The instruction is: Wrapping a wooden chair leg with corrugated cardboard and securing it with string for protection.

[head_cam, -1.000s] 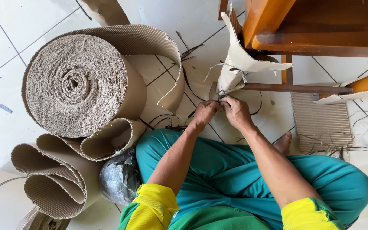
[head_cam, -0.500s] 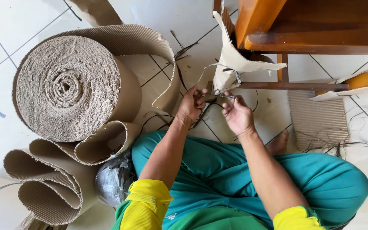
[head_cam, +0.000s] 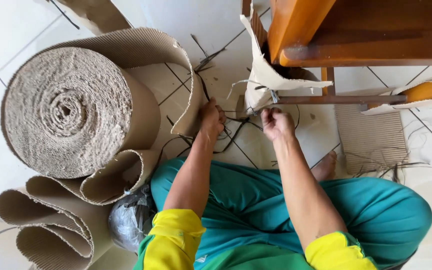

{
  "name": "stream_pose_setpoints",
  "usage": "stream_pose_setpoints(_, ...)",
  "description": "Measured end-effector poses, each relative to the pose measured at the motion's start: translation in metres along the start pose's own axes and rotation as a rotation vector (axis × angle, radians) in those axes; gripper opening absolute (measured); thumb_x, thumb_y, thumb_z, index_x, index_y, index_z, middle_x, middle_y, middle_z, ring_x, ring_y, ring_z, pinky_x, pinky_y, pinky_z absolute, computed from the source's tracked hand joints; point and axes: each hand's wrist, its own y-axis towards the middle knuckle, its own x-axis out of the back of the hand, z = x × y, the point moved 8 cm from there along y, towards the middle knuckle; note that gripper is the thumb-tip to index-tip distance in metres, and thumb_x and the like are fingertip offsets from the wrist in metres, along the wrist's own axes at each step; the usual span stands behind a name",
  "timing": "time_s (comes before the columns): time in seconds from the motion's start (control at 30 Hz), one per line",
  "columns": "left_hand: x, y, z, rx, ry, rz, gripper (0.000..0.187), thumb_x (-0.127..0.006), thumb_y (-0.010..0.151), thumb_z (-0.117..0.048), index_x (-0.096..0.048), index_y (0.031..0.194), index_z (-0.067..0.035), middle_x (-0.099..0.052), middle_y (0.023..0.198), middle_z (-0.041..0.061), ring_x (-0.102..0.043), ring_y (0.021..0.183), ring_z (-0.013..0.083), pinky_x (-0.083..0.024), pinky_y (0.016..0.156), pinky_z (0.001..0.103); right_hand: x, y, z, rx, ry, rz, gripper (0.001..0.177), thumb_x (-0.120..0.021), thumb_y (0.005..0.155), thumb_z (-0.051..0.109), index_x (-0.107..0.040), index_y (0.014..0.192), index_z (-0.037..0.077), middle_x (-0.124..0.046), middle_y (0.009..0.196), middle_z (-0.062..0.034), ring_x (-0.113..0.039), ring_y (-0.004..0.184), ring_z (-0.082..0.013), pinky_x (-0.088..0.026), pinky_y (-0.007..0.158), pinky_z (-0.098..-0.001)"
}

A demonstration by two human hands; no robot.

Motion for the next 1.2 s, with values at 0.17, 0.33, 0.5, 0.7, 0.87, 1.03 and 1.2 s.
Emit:
stream_pose_setpoints(0.17,0.017,-0.015,-0.017,-0.033,0.235,-0.001,0.037,-0.048,0.106,-0.035,-0.049,0.073,-0.019,-0.038,0.058,-0.006,-0.033,0.041,0.0099,-0.022,0.043,0.025,-0.048,-0.126,-0.007,0.21,-0.519,0.037,0.017,-0.048,0.107,0.017,-0.052,0.091,0.015,-0.065,0.096,-0.0036,-0.066,0.083,-0.0148,-0.064,0.073,-0.0256)
stream_pose_setpoints(0.33,0.051,0.036,0.02,-0.247,0.511,-0.107,0.023,-0.067,0.091,-0.025,-0.067,0.099,-0.004,-0.053,0.079,0.012,-0.05,0.068,0.0185,-0.041,0.063,0.036,0.002,-0.132,-0.037,0.496,-1.24,0.072,0.016,-0.076,0.094,0.028,-0.077,0.106,0.017,-0.072,0.089,-0.0082,-0.069,0.082,-0.0203,-0.06,0.073,-0.0352)
stream_pose_setpoints(0.5,0.055,0.037,0.025,-0.385,0.761,-0.081,0.028,-0.067,0.095,-0.025,-0.066,0.116,-0.007,-0.064,0.097,0.012,-0.066,0.083,0.0209,-0.053,0.075,0.037,-0.028,-0.275,0.046,0.556,-1.089,0.252,0.021,-0.062,0.102,0.023,-0.07,0.117,0.01,-0.077,0.104,-0.0121,-0.073,0.088,-0.0181,-0.062,0.079,-0.0329)
stream_pose_setpoints(0.7,-0.049,-0.089,-0.008,-0.578,0.981,0.092,0.067,-0.061,0.098,-0.047,-0.053,0.142,0.002,-0.063,0.131,0.026,-0.062,0.123,0.0366,-0.051,0.102,0.047,0.066,-0.437,0.241,1.294,-0.689,-0.014,0.024,-0.054,0.109,0.022,-0.061,0.118,0.002,-0.07,0.106,-0.0198,-0.071,0.089,-0.0259,-0.062,0.083,-0.0372)
stream_pose_setpoints(0.87,-0.059,-0.073,0.004,-0.644,0.983,0.015,0.057,-0.058,0.093,-0.041,-0.058,0.133,0.0,-0.071,0.118,0.02,-0.068,0.104,0.0326,-0.052,0.089,0.04,0.204,-0.431,0.276,1.333,-1.41,-0.69,0.035,-0.057,0.11,-0.004,-0.053,0.146,-0.004,-0.067,0.104,-0.0171,-0.06,0.085,-0.0267,-0.048,0.077,-0.0395)
stream_pose_setpoints(1.03,-0.073,-0.089,0.023,-0.675,1.031,0.05,0.05,-0.06,0.087,-0.038,-0.068,0.124,-0.006,-0.077,0.109,0.014,-0.072,0.095,0.0339,-0.055,0.083,0.038,0.336,-0.352,0.231,0.892,-1.782,-0.947,0.051,-0.066,0.101,0.015,-0.051,0.149,0.007,-0.049,0.155,-0.0208,-0.051,0.127,-0.0473,-0.036,0.102,-0.0623)
stream_pose_setpoints(1.2,-0.084,-0.102,0.022,-0.333,1.195,-0.075,0.067,-0.06,0.085,-0.064,-0.075,0.108,-0.002,-0.074,0.091,0.015,-0.07,0.084,0.0305,-0.055,0.077,0.04,0.322,-0.337,0.24,0.954,-1.778,-0.989,0.045,-0.059,0.111,0.028,-0.056,0.152,0.007,-0.061,0.132,-0.0313,-0.058,0.111,-0.0466,-0.032,0.095,-0.0559)
